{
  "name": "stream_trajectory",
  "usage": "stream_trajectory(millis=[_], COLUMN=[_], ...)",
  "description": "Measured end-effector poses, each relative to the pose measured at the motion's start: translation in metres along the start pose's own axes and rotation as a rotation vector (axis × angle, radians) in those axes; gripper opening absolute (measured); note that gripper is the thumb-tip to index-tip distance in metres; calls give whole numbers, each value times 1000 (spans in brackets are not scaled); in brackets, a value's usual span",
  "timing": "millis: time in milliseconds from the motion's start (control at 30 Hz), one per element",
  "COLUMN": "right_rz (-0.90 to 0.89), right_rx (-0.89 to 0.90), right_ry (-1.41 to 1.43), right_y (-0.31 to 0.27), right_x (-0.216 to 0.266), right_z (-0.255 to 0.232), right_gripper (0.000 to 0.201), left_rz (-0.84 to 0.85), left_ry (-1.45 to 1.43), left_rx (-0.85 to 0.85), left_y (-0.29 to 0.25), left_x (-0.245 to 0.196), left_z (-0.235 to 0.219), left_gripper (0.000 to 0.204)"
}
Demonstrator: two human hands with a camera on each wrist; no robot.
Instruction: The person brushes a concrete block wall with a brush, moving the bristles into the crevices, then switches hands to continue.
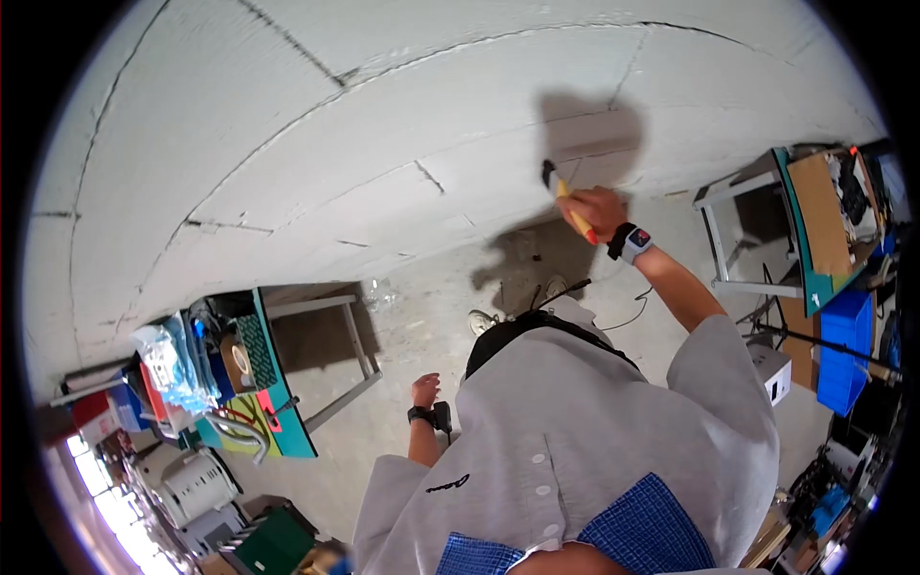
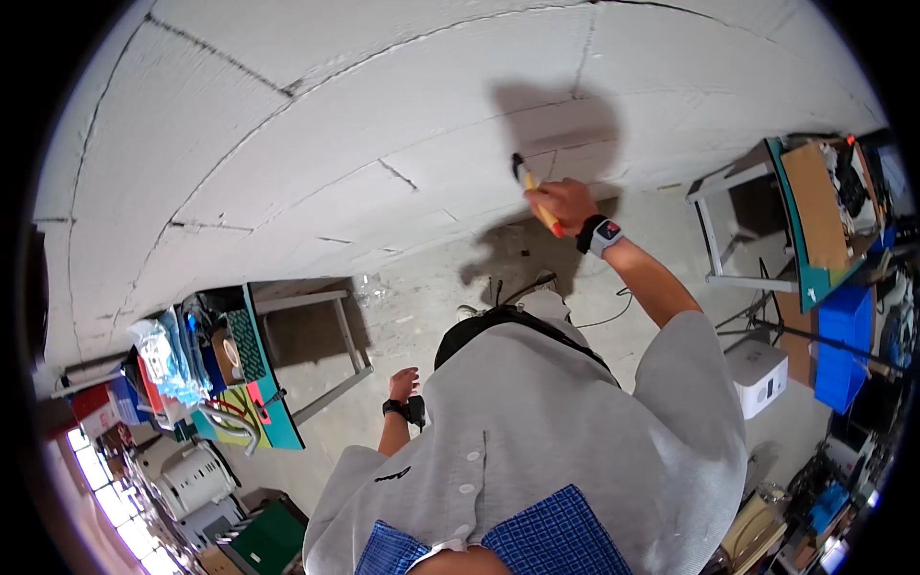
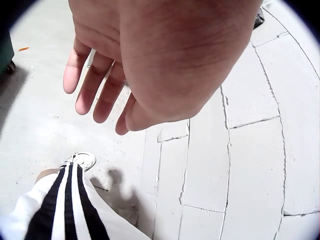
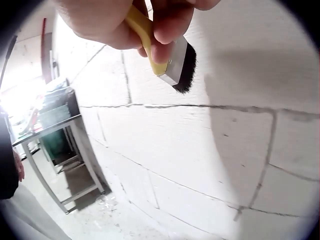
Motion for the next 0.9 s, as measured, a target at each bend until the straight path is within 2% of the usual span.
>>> stream_trajectory(millis=[67, 167, 300, 433, 600, 667, 800, 900], right_rz=[-149, -246, -337, -339, -292, -248, -153, -52], right_rx=[78, 146, 161, 205, 89, 116, 110, 78], right_ry=[17, 33, 34, 26, -22, -54, -120, -210], right_y=[27, 63, 98, 104, 86, 72, 44, 22], right_x=[35, 66, 86, 88, 57, 42, 13, -11], right_z=[21, 51, 84, 95, 68, 53, 16, -13], right_gripper=[24, 23, 26, 26, 23, 22, 20, 22], left_rz=[-30, -80, -132, -156, -161, -118, -60, -20], left_ry=[-24, -54, -94, -136, -92, -90, -59, -10], left_rx=[-10, -32, -77, -83, -48, -4, 45, 12], left_y=[-7, -18, -32, -40, -35, -25, -5, 2], left_x=[16, 37, 54, 64, 56, 46, 15, -19], left_z=[-2, -3, -4, -1, 8, 13, 12, 2], left_gripper=[27, 28, 30, 30, 30, 30, 29, 29])
Point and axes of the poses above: each hand's wrist, its own y-axis towards the middle knuckle, its own z-axis out of the palm, x = y × z, the point moved 8 cm from there along y, towards the middle knuckle, and after that the axes turned 10 degrees about y, right-handed, at the moved point
